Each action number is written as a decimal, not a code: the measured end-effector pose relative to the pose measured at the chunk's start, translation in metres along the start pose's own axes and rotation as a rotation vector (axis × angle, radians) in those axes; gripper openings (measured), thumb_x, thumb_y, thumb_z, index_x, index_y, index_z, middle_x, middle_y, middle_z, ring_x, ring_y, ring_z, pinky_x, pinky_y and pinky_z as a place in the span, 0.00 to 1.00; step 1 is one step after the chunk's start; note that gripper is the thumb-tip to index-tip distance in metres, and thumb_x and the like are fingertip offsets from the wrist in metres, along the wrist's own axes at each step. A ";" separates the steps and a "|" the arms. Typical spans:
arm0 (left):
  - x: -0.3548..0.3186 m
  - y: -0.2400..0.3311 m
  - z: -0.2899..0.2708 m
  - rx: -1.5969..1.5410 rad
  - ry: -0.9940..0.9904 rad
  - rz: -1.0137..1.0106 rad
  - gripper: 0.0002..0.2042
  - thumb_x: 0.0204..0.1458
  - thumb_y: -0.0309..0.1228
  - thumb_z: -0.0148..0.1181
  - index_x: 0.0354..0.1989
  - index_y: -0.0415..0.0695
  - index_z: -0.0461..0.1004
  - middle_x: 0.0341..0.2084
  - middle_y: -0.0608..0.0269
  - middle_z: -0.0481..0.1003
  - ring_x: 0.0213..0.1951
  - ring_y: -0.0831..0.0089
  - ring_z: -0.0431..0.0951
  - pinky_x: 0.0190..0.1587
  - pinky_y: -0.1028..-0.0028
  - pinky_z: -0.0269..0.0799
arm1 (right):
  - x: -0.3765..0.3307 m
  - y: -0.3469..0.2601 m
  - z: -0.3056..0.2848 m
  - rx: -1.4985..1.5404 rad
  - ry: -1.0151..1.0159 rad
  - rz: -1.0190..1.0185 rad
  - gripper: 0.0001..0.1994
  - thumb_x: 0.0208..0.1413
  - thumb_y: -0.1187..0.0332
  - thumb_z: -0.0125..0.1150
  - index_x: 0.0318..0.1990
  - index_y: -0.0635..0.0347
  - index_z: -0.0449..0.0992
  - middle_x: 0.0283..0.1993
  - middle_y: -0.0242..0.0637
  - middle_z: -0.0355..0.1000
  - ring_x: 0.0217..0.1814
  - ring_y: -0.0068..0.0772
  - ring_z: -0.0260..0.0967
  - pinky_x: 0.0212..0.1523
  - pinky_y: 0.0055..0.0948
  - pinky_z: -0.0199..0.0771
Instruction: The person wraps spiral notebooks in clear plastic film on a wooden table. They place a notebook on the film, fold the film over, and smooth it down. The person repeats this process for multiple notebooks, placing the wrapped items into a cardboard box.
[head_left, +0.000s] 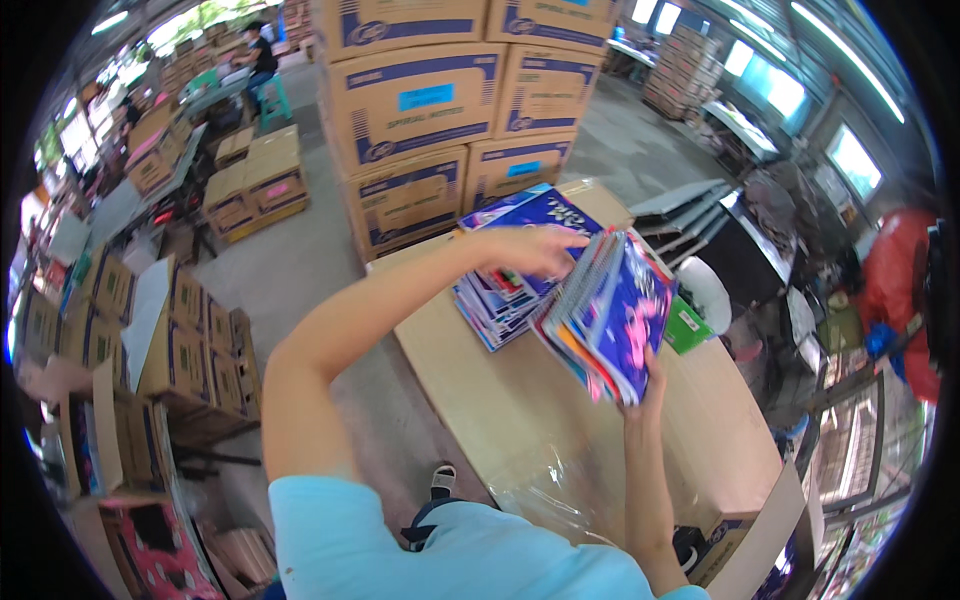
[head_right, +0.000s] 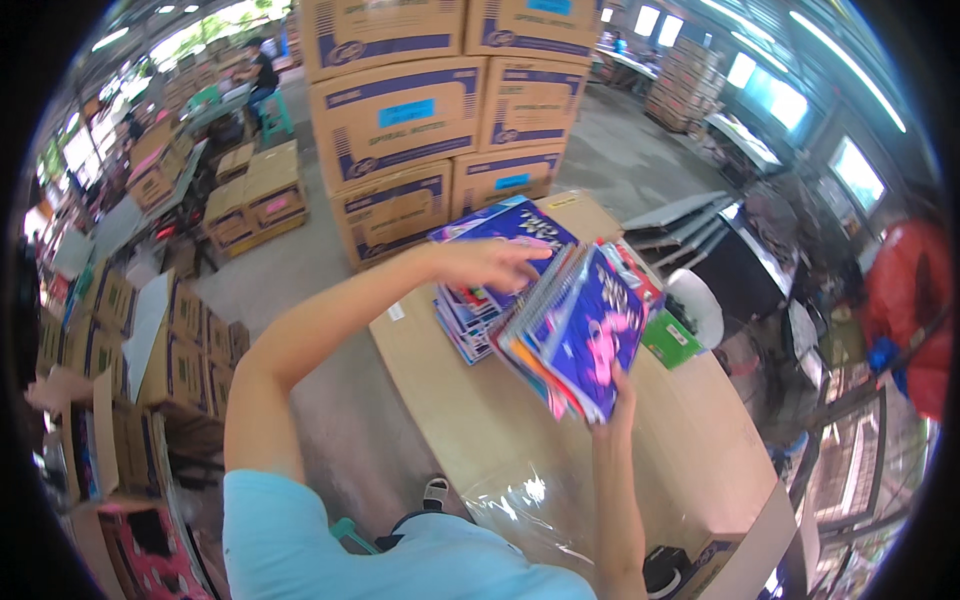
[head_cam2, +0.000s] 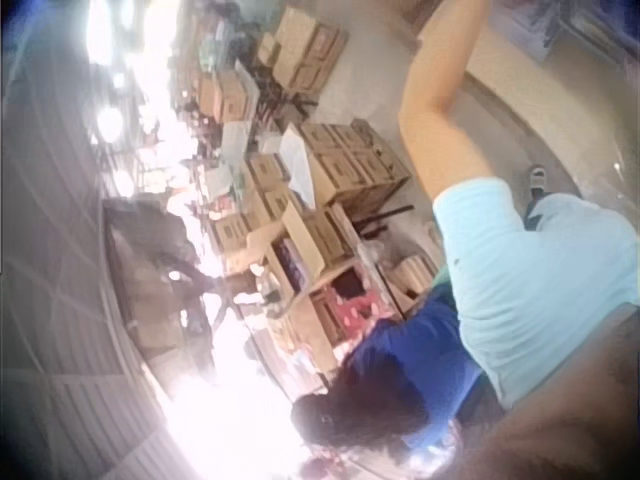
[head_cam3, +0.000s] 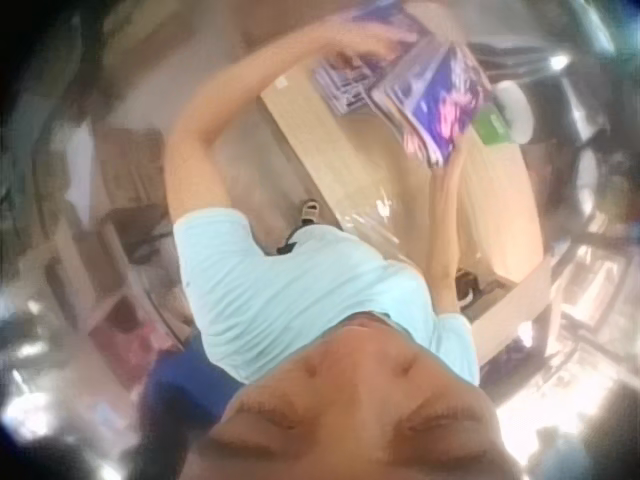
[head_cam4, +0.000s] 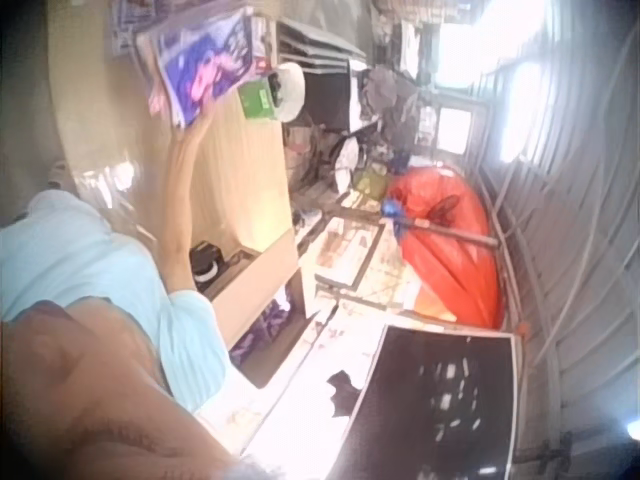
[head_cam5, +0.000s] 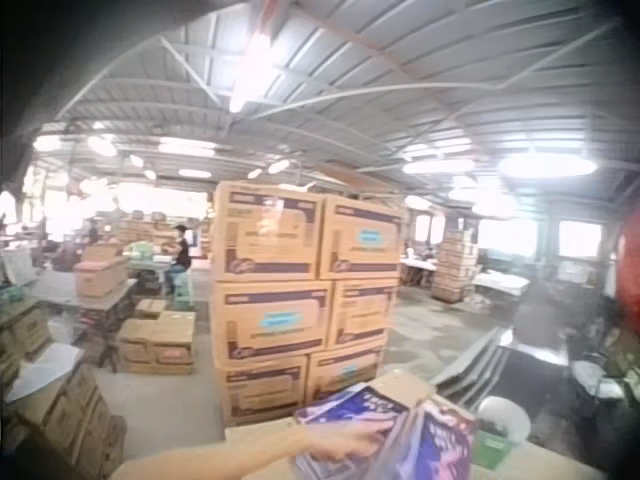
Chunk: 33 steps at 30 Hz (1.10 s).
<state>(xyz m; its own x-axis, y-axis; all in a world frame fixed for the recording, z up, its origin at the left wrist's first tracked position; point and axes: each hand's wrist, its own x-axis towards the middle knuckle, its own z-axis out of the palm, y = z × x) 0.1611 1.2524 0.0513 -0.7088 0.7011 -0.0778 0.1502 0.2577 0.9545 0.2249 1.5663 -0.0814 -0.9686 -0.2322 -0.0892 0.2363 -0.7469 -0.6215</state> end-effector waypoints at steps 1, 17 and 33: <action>-0.005 -0.005 0.023 0.217 0.066 0.316 0.43 0.47 0.44 0.65 0.71 0.48 0.50 0.65 0.47 0.57 0.66 0.59 0.58 0.66 0.65 0.54 | -0.030 0.001 -0.024 0.006 0.033 -0.073 0.27 0.57 0.61 0.57 0.61 0.66 0.63 0.58 0.48 0.69 0.56 0.47 0.71 0.60 0.47 0.70; 0.057 -0.040 0.384 -0.350 0.175 0.176 0.38 0.28 0.33 0.83 0.51 0.41 0.68 0.38 0.59 0.77 0.43 0.72 0.77 0.49 0.72 0.73 | -0.314 -0.007 -0.122 -0.746 0.584 -0.614 0.65 0.25 0.33 0.73 0.69 0.65 0.49 0.66 0.43 0.55 0.67 0.35 0.56 0.66 0.36 0.56; 0.105 -0.100 0.403 -0.339 0.036 0.342 0.66 0.22 0.60 0.77 0.69 0.39 0.46 0.65 0.49 0.54 0.63 0.60 0.61 0.64 0.64 0.57 | -0.290 0.012 -0.160 -0.879 0.680 -0.873 0.58 0.22 0.48 0.83 0.65 0.60 0.58 0.58 0.39 0.65 0.61 0.34 0.63 0.61 0.33 0.64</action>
<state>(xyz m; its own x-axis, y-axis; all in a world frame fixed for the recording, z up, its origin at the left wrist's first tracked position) 0.3494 1.5681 -0.1678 -0.6820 0.6830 0.2615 0.1499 -0.2194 0.9640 0.4963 1.7241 -0.1871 -0.6836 0.6261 0.3751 -0.3306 0.1925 -0.9239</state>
